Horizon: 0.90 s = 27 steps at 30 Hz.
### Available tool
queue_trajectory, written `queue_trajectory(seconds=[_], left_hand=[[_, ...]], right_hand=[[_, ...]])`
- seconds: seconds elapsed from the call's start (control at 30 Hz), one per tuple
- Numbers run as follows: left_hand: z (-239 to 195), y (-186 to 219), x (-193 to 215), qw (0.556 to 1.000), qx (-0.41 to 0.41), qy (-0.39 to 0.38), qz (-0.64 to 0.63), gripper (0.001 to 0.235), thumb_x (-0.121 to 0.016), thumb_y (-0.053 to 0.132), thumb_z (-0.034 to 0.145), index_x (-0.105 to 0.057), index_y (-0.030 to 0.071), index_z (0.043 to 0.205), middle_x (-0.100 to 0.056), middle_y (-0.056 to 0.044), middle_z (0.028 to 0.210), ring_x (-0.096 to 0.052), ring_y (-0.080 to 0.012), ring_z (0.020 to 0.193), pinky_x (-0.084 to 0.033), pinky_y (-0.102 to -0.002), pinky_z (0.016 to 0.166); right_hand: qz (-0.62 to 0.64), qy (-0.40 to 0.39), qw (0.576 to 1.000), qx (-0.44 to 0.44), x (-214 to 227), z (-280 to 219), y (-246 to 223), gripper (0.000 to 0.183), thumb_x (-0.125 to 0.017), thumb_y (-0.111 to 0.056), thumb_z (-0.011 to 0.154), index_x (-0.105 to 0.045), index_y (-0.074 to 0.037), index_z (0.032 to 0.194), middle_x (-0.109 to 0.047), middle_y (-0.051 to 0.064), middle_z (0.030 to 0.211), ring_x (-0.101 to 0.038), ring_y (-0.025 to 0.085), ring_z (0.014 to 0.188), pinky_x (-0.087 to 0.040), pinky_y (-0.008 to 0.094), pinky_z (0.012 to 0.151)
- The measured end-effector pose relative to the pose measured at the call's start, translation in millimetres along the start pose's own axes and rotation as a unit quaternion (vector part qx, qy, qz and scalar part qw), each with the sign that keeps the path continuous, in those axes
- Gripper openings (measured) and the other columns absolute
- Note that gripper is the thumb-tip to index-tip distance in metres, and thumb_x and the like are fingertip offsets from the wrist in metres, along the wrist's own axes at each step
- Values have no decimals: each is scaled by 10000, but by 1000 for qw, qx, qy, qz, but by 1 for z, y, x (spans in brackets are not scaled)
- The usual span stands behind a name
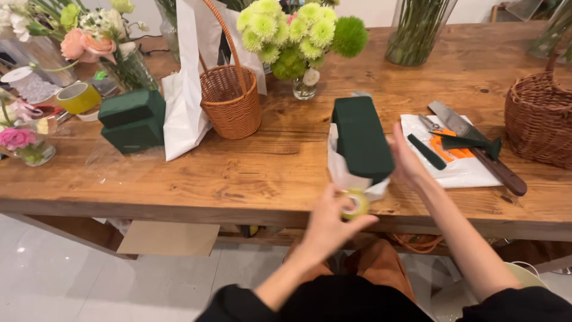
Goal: The person wraps a rectangular green floral foam block with white paper and secures it with tape. They then trim the excess paper with scissors and place the wrapped foam into a wicker basket, securing it with additional tape.
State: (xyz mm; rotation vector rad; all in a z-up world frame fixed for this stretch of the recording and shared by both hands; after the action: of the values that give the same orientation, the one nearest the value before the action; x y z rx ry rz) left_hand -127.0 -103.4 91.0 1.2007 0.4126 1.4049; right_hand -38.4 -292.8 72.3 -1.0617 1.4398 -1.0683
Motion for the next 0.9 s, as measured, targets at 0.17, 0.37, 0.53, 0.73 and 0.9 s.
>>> queue_trajectory(seconds=[0.17,0.37,0.53,0.73,0.9], left_hand=[[-10,16,-58,999,-16,7,30,437,-748,472,786,-660,108,1011,-516,-108,1187,-647,-418,1046,-557,-450,869],[5,12,-86,998,-24,-64,-5,441,-700,424,815,-650,153,1159,-475,-103,1256,-592,-407,1201,-511,-460,991],[13,10,-44,989,-45,-101,-97,346,-674,408,897,-629,96,1040,-555,-196,1230,-595,-486,1170,-488,-530,997],[41,-44,41,972,-171,-54,152,312,-707,438,896,-709,127,863,-626,-104,1003,-592,-358,1033,-481,-436,921],[74,-96,113,921,-132,-82,358,348,-582,516,956,-678,186,902,-577,-42,1080,-570,-254,1109,-280,-607,1104]], right_hand=[[-58,77,991,93,47,-52,-17,769,-256,-672,960,-273,-203,1569,-397,175,1565,-366,353,1451,-233,487,1196],[-190,90,957,201,34,-91,-28,1300,-813,-118,698,117,-200,1602,-56,256,1569,-166,399,1458,-166,600,1167],[-252,141,945,151,27,-84,-38,1429,-918,-110,617,116,-194,1600,115,293,1631,-6,471,1536,-171,741,1108],[-243,206,929,190,21,-92,-43,1402,-943,-167,597,27,-214,1608,-37,283,1639,-87,412,1536,-107,591,1220],[-249,220,919,211,23,-88,-38,1347,-939,-198,564,-93,-129,1609,-29,299,1630,-90,449,1524,-75,561,1232]])
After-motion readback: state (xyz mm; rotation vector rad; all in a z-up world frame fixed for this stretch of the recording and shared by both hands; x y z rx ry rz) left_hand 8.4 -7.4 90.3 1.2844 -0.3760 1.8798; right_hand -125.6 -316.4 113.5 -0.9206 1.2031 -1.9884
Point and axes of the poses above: each hand's wrist, its own z-axis towards the middle knuckle, its own x-axis out of the back of the hand, y = z × x, the point moved 7 cm from there along z, towards the middle knuckle
